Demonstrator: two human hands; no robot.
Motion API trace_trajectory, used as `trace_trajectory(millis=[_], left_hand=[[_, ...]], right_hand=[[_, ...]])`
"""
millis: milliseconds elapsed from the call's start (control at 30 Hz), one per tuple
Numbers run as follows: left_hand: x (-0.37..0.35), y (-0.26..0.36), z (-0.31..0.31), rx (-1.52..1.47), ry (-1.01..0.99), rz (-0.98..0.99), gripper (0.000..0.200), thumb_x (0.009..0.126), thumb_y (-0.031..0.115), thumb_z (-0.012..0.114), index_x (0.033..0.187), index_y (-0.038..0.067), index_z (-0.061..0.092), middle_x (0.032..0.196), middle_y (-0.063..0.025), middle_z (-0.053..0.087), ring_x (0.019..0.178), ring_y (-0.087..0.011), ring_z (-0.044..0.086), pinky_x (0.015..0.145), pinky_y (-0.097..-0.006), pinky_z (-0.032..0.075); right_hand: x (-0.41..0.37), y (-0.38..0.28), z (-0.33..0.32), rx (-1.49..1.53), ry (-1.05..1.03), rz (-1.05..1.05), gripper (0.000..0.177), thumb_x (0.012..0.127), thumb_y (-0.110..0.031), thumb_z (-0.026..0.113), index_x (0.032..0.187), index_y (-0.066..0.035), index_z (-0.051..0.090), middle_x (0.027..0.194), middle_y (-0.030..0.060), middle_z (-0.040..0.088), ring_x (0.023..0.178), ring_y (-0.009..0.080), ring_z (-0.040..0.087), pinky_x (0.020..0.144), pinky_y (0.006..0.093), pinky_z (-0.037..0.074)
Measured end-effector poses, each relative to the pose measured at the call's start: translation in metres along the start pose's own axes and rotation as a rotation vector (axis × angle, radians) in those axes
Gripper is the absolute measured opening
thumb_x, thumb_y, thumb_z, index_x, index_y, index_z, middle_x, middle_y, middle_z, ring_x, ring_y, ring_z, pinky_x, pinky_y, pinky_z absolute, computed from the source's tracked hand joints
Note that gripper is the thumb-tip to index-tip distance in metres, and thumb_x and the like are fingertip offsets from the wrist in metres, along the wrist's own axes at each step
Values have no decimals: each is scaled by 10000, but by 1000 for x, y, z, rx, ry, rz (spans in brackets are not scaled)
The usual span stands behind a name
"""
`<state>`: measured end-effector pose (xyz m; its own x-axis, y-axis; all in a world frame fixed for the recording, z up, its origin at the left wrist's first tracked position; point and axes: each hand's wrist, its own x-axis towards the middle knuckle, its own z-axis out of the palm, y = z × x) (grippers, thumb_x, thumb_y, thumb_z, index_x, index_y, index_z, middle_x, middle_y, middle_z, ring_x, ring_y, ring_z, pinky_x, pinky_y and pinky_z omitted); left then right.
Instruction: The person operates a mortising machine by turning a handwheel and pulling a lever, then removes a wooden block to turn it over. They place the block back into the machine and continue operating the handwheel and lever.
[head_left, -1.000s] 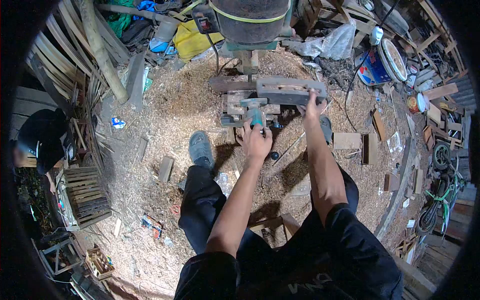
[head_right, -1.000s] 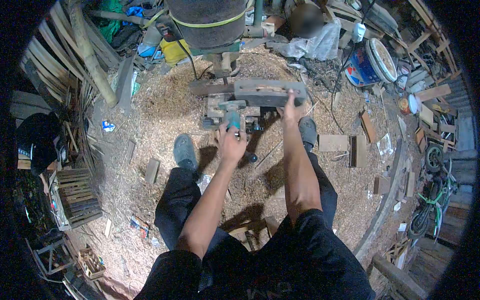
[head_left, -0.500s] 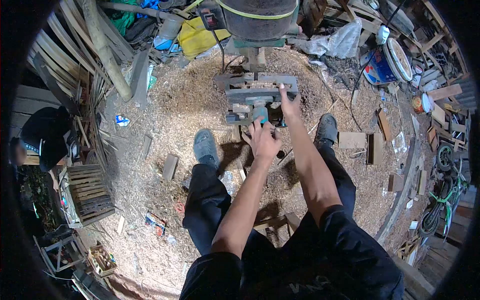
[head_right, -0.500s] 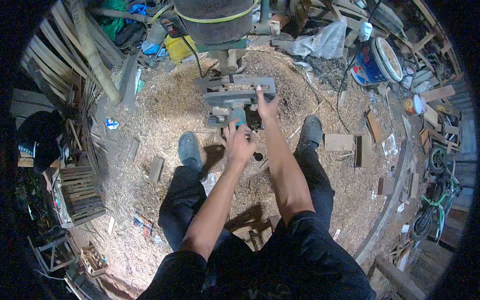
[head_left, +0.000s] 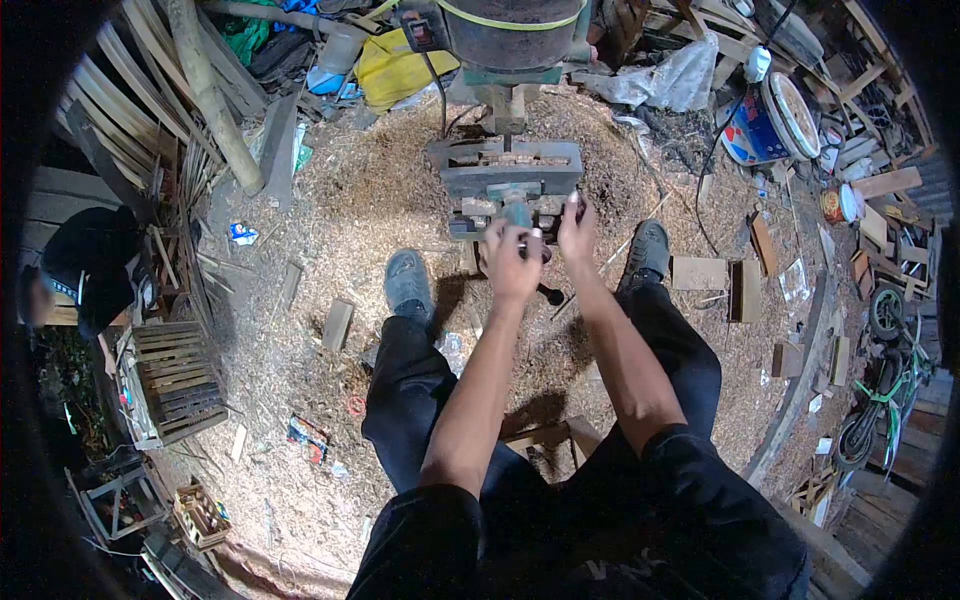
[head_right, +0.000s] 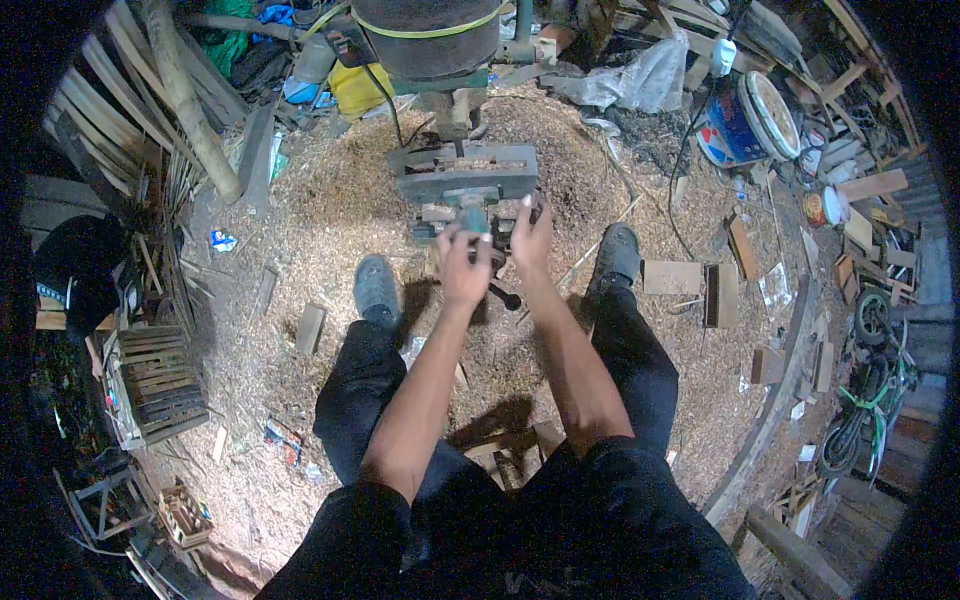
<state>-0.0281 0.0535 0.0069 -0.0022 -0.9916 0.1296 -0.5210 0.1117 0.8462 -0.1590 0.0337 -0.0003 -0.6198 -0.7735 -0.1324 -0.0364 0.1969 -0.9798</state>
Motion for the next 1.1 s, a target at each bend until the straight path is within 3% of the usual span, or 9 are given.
trace_trajectory(millis=[67, 200, 300, 467, 567, 633, 733, 900, 1100], left_hand=[[6, -13, -17, -258, -69, -253, 384, 927, 382, 509, 1105, 44, 559, 1255, -202, 478, 1158, -365, 480, 989, -463, 381], [-8, -137, 0, 423, -199, -368, 588, 981, 483, 316, 1224, -12, 517, 1244, -273, 513, 1124, -403, 514, 990, -448, 395], [-11, -94, -22, 153, -118, -540, 590, 996, 468, 306, 1260, -19, 510, 1231, -278, 529, 1150, -412, 496, 1008, -458, 376], [12, 9, -27, -122, -32, -167, 558, 1001, 445, 303, 1272, 13, 530, 1304, -251, 509, 1225, -389, 467, 1041, -458, 340], [12, -108, -16, 428, -571, -478, 590, 1001, 418, 265, 1333, -29, 459, 1365, -236, 484, 1263, -415, 453, 1069, -481, 335], [6, -211, 38, 602, -634, -280, 589, 973, 446, 313, 1299, -4, 507, 1277, -268, 543, 1173, -477, 502, 1024, -480, 377], [8, -127, -14, 18, -116, -740, 696, 951, 522, 322, 1280, -71, 479, 1204, -307, 572, 1141, -476, 527, 1023, -484, 376], [20, 3, -26, -37, -127, 6, 673, 937, 542, 364, 1329, 5, 470, 1378, -306, 426, 1306, -448, 374, 1104, -448, 281], [-43, -228, 13, 761, -234, -443, 662, 944, 512, 395, 1365, 2, 432, 1352, -278, 472, 1221, -348, 504, 1026, -427, 387]], right_hand=[[-20, 14, 5, -131, 44, -124, 475, 1005, -347, 435, 1223, 73, 481, 1151, 262, 571, 1064, 342, 558, 938, 414, 414], [-60, 3, 20, -154, -64, -146, 585, 1028, -443, 293, 1279, 66, 435, 1182, 266, 536, 1113, 333, 517, 973, 416, 386], [-66, -5, 25, -160, -44, -86, 660, 1026, -473, 237, 1340, 86, 394, 1322, 290, 462, 1252, 354, 444, 1059, 404, 323], [-69, -45, 41, 427, -190, 83, 757, 1000, -555, 192, 1377, 79, 360, 1378, 284, 430, 1311, 348, 400, 1113, 427, 266], [-77, -75, 40, 834, -311, 205, 814, 981, -610, 170, 1393, 70, 344, 1392, 277, 426, 1326, 340, 387, 1135, 449, 240], [-72, -96, 27, 640, -326, -4, 841, 967, -636, 161, 1394, 66, 345, 1340, 276, 483, 1323, 334, 397, 1132, 461, 243], [-44, -54, -14, 300, -139, -13, 770, 989, -589, 155, 1363, 50, 367, 1228, 250, 572, 1220, 327, 473, 1092, 430, 299], [-70, 11, 14, 53, -294, -158, 739, 1008, -544, 134, 1386, 53, 350, 1368, 235, 460, 1286, 346, 412, 1110, 415, 275], [-79, -121, 14, 463, -317, -48, 728, 1001, -561, 135, 1262, 30, 469, 1229, 216, 569, 1145, 307, 547, 1067, 436, 338]])
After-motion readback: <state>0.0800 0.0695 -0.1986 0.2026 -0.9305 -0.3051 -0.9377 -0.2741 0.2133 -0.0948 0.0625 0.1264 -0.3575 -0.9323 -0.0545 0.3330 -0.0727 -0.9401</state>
